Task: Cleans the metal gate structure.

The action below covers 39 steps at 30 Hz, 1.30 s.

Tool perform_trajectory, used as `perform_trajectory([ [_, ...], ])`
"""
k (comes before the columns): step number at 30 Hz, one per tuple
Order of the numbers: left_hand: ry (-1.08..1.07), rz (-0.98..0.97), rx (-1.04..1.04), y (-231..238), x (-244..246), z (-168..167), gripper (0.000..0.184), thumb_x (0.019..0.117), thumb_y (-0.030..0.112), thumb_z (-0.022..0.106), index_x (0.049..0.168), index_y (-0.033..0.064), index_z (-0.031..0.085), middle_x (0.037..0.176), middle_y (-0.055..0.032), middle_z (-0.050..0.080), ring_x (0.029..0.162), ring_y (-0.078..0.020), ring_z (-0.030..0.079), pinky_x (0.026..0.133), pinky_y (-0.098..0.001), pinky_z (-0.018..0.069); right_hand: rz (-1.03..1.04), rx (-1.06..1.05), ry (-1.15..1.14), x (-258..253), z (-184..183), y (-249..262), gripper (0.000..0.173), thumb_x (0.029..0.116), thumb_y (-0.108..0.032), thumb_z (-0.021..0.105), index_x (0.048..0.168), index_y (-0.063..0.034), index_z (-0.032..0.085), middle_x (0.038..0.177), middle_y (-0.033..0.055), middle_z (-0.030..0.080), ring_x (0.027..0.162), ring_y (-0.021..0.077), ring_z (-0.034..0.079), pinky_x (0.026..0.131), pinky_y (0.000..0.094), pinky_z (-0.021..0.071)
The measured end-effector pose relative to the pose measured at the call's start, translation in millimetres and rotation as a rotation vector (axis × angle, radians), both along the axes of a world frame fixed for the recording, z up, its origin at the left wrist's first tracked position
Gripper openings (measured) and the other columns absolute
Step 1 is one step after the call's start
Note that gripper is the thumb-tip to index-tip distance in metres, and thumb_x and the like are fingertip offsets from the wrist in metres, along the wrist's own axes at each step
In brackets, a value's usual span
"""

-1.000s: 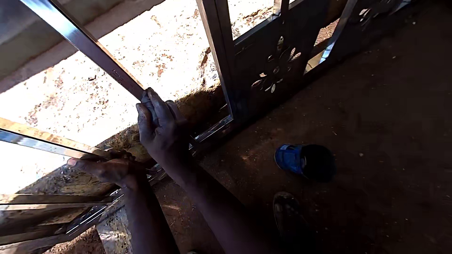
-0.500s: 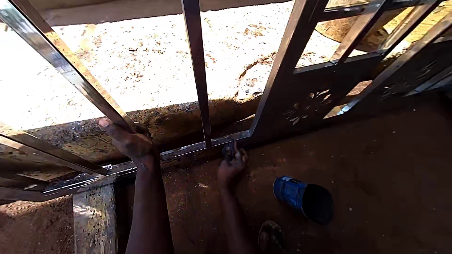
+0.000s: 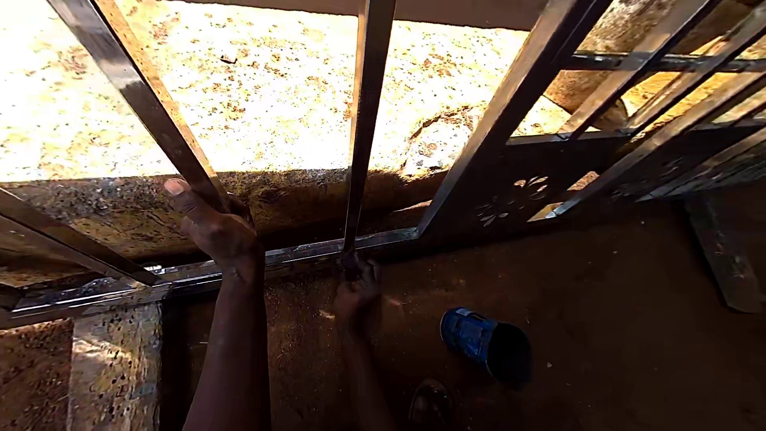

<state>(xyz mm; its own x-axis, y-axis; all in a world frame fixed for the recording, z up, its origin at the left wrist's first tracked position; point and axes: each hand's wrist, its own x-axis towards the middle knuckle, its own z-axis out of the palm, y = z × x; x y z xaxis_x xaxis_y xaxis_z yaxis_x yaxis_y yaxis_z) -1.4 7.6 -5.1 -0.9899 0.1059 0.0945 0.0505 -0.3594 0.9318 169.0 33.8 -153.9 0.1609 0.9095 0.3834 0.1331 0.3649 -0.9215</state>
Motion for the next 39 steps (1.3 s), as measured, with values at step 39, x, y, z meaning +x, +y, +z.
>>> perform_trajectory([
  [39,0.044,-0.089,-0.005,-3.1,-5.4,-0.5,0.051,0.1099,0.052,0.014,0.086,0.021,0.046,0.052,0.0061,0.042,0.04,-0.0086,0.042,0.04,-0.0245,0.0387,-0.175,-0.425,0.442,-5.4,11.9,8.5,0.03,0.0825,0.011,0.075,0.112,0.0082,0.069,0.093,0.0099,0.073,0.081,0.0084,0.07,0.077,0.0247,0.0603],
])
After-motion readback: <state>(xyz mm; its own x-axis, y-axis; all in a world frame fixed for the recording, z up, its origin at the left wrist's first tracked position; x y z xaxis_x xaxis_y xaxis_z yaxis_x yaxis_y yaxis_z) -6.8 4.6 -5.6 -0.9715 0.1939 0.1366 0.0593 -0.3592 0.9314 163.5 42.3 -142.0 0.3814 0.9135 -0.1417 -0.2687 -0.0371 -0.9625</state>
